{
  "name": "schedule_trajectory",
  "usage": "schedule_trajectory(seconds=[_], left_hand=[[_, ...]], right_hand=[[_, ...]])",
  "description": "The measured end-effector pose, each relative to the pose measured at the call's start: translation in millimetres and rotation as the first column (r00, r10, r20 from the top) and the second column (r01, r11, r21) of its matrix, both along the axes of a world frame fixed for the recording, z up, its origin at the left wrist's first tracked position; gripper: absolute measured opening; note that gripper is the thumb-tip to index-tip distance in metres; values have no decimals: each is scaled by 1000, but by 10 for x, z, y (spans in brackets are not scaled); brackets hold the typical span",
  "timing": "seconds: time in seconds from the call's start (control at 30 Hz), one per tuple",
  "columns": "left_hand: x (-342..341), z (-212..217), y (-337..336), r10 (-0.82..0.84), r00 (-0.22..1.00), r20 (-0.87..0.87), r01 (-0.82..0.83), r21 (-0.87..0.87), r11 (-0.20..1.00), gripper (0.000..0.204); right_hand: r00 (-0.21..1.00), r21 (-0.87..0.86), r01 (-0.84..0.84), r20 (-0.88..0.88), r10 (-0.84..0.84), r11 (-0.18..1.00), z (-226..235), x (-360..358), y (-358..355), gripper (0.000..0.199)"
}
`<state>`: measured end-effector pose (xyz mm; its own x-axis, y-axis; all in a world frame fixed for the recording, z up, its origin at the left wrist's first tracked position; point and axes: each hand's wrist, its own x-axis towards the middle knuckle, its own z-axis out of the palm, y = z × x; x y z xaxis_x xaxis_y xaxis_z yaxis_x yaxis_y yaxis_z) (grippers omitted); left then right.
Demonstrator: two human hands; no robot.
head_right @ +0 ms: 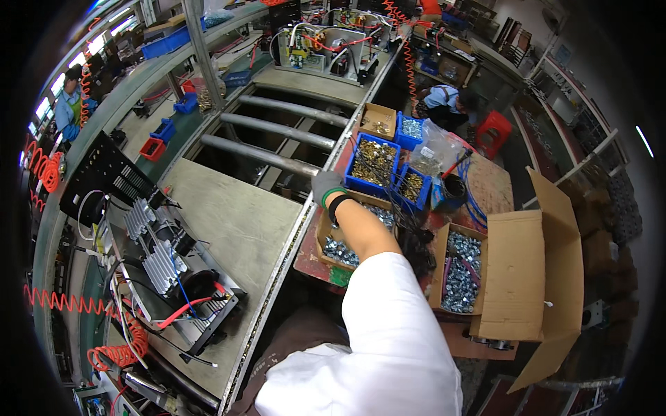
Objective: Wiring and assembling components into industrial electronic chassis on an assembly line.
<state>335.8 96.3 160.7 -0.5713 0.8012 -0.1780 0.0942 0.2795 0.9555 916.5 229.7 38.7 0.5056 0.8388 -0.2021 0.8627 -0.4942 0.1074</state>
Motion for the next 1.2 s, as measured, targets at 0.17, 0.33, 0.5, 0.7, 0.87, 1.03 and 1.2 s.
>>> schedule_trajectory(seconds=[0.17,0.33,0.5,0.7,0.87,1.03,1.2], left_hand=[[-120,-85,-9,29,998,-48,-28,19,999,39],[-176,-177,-88,28,997,-77,-28,-5,1000,44],[-162,-263,-181,16,997,-81,-19,-32,999,50],[260,79,-127,68,998,14,-68,-9,998,40],[309,99,-82,112,992,56,-114,24,993,31],[232,44,-55,4,1000,11,-4,2,1000,26],[-891,-957,-40,-20,991,130,11,69,998,44]], right_hand=[[997,37,63,39,-65,997,-209,65,8,22],[999,214,43,-23,-39,976,-82,74,-43,19],[979,514,93,110,-173,853,607,110,-297,18],[893,277,396,105,-437,876,875,938,-522,27],[915,30,372,158,-372,928,468,1003,-494,31],[942,2,314,126,-311,950,896,829,-454,36],[998,303,2,66,-23,953,989,149,-659,22]])
